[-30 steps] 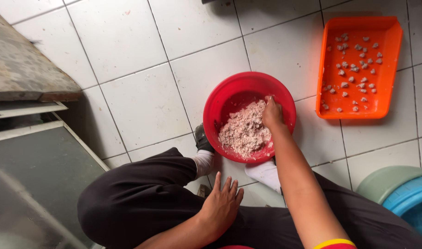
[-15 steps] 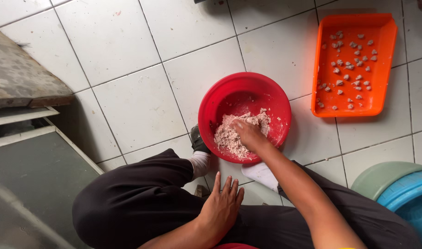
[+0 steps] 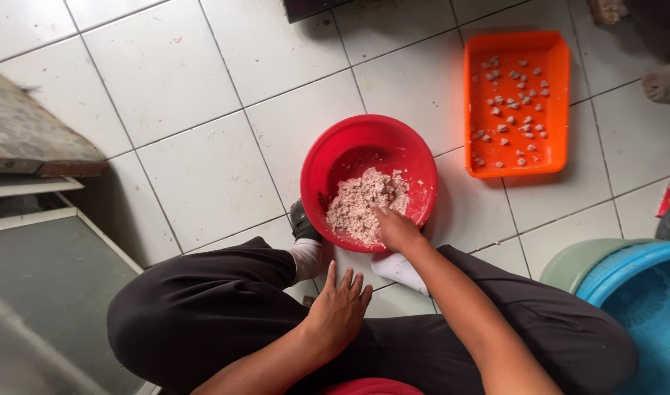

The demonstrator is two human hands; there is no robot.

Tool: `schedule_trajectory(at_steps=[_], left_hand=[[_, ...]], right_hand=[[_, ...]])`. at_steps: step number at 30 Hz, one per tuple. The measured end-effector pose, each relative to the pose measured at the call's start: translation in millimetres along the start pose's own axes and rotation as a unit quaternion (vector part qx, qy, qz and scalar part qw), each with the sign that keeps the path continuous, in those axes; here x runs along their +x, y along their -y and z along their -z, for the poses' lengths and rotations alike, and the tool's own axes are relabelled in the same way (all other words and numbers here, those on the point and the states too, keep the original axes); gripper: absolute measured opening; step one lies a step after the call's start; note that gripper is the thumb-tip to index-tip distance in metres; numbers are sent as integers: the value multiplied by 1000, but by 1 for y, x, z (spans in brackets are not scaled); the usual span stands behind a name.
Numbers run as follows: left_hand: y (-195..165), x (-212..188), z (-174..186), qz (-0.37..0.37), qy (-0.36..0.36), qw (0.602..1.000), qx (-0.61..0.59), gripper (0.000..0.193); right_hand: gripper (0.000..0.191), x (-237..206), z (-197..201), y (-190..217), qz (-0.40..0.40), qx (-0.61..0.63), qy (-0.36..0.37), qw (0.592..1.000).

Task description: The person sits on the floor and pinches portions of minced meat mixture from a red bowl, rolls them into balls by hand, and places the balls on an orange tray. Near the end, the person uses a wooden stick and a mesh strainer to handle meatballs boiling in a pot on a portable stove.

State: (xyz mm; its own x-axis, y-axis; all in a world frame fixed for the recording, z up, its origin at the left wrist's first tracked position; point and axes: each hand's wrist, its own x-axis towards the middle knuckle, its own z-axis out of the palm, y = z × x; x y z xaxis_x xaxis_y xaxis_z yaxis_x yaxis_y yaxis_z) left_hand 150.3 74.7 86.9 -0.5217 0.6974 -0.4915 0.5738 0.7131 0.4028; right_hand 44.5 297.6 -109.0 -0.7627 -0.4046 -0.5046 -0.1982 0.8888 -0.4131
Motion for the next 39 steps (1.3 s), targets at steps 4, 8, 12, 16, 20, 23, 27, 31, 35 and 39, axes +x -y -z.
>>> schedule_trajectory(at_steps=[4,8,12,16,20,23,27,31,35,39], left_hand=[[-4,0,-8,-15,-14,1000,-13,52],[3,6,-15,-11,-1,1000,-18,53],[15,11,-21,5,43,999,-26,48],[26,16,-25,27,59,998,-20,39],[29,20,-29,18,42,999,-27,42],[29,21,-31,8,34,999,-39,44],[31,21,-31,6,20,999,-39,43],[34,22,-28,13,31,999,-39,44],[35,24,-28,7,34,999,-34,45],[36,27,-26,6,38,999,-28,45]], right_hand=[[58,-15,-4,12,-61,-22,86,994],[53,-29,-12,29,-52,-13,26,998],[39,-41,-12,33,-7,26,5,1000],[39,-37,7,30,-66,145,-23,987],[43,-30,34,29,-219,391,-20,894],[42,-33,50,29,-233,594,35,769],[22,-34,55,33,-146,725,107,665],[17,-21,44,34,-146,694,41,704],[22,-13,39,26,-150,684,-10,714],[22,-16,44,17,-136,717,53,681]])
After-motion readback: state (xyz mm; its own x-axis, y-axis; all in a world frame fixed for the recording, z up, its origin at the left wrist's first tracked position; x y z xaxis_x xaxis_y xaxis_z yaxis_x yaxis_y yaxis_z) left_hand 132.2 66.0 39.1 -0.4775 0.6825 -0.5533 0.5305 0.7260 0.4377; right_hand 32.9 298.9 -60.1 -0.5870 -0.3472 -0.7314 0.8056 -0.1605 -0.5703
